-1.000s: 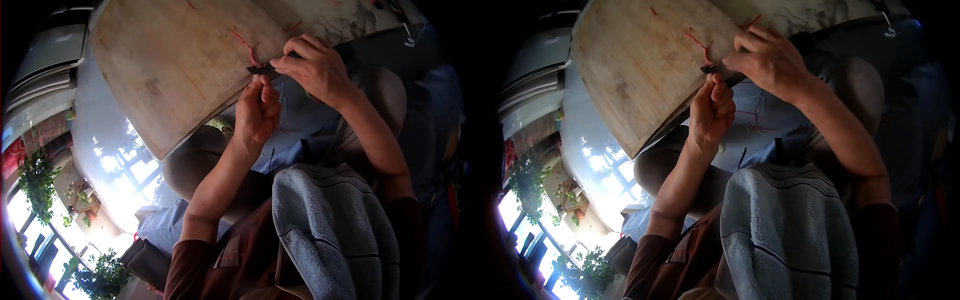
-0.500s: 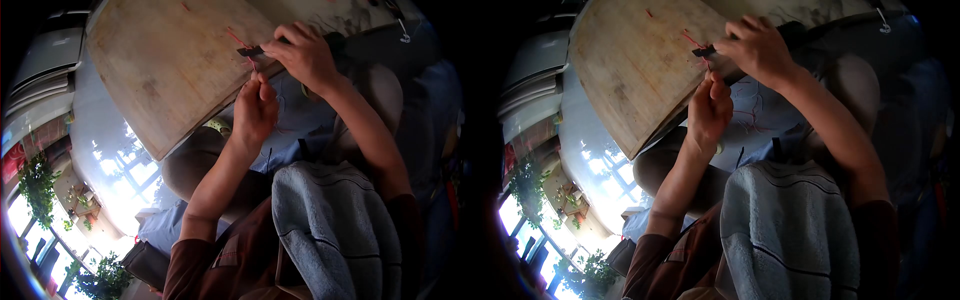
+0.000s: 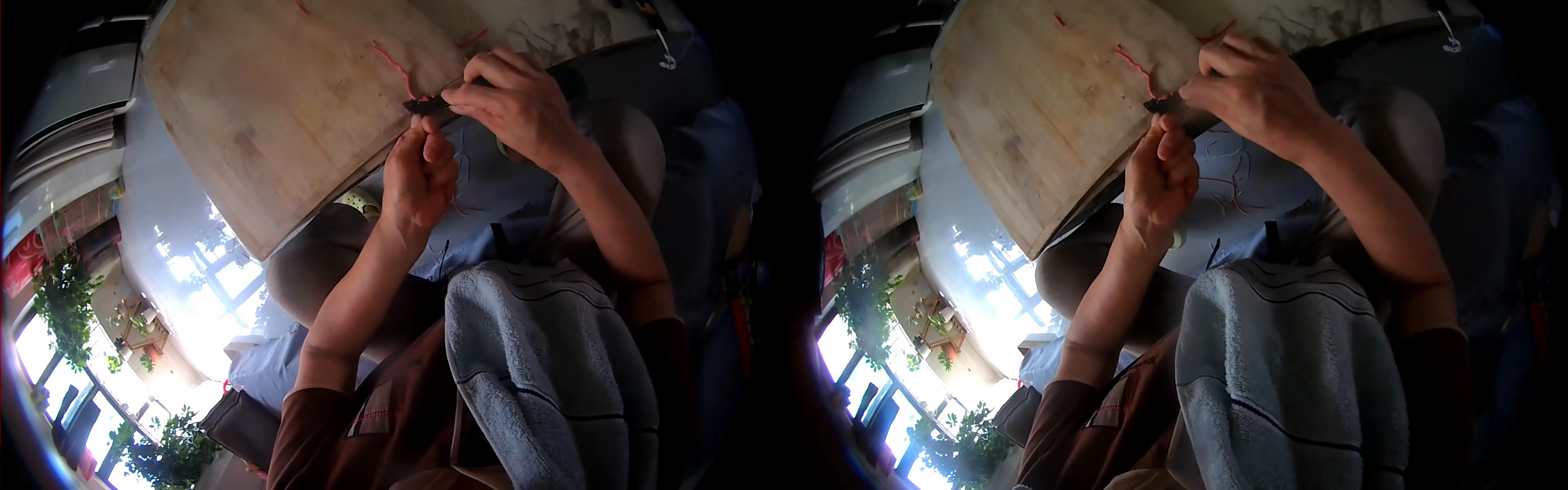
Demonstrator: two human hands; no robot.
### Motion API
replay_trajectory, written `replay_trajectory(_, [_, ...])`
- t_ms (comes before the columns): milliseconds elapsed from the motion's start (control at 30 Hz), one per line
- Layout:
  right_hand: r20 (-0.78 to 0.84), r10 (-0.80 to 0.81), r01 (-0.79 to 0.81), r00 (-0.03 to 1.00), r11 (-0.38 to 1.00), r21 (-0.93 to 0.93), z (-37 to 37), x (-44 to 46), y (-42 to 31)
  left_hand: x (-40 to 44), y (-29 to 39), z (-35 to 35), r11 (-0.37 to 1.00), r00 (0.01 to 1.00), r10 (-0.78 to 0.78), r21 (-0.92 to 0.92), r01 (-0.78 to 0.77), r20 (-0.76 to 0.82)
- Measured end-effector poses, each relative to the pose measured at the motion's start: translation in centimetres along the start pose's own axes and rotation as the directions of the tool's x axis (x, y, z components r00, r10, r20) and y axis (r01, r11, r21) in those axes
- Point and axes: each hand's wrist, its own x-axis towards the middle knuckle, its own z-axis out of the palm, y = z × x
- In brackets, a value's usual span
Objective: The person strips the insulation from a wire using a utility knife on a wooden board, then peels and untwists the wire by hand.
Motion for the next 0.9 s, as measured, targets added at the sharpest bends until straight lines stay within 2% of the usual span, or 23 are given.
replay_trajectory(200, [0.037, 0.035, -0.035, 0.999, 0.999, -0.008, 0.2, 0.1, -0.2, 0.3, 0.0, -0.3, 1.0, 1.0, 0.006, 0.012, -0.006, -0.015])
replay_trajectory(600, [-0.045, 0.052, -0.055, 0.998, 0.997, -0.05, 1.8, 0.4, -0.4, 0.4, -0.2, -0.1, 1.0, 0.998, 0.006, -0.012, -0.006, -0.061])
replay_trajectory(700, [-0.129, 0.048, -0.055, 0.991, 0.997, -0.051, 2.7, 0.2, -0.7, 0.4, -0.3, 0.0, 0.998, 0.994, 0.012, 0.062, -0.006, -0.105])
replay_trajectory(800, [-0.119, 0.055, -0.066, 0.991, 0.994, -0.085, 3.0, 0.3, -1.0, 0.5, -0.3, 0.3, 0.999, 0.987, 0.018, 0.029, -0.014, -0.159])
replay_trajectory(900, [-0.113, 0.062, -0.073, 0.992, 0.992, -0.099, 3.2, 0.2, -1.1, 0.5, -0.4, 0.0, 0.999, 0.994, 0.016, 0.039, -0.012, -0.111])
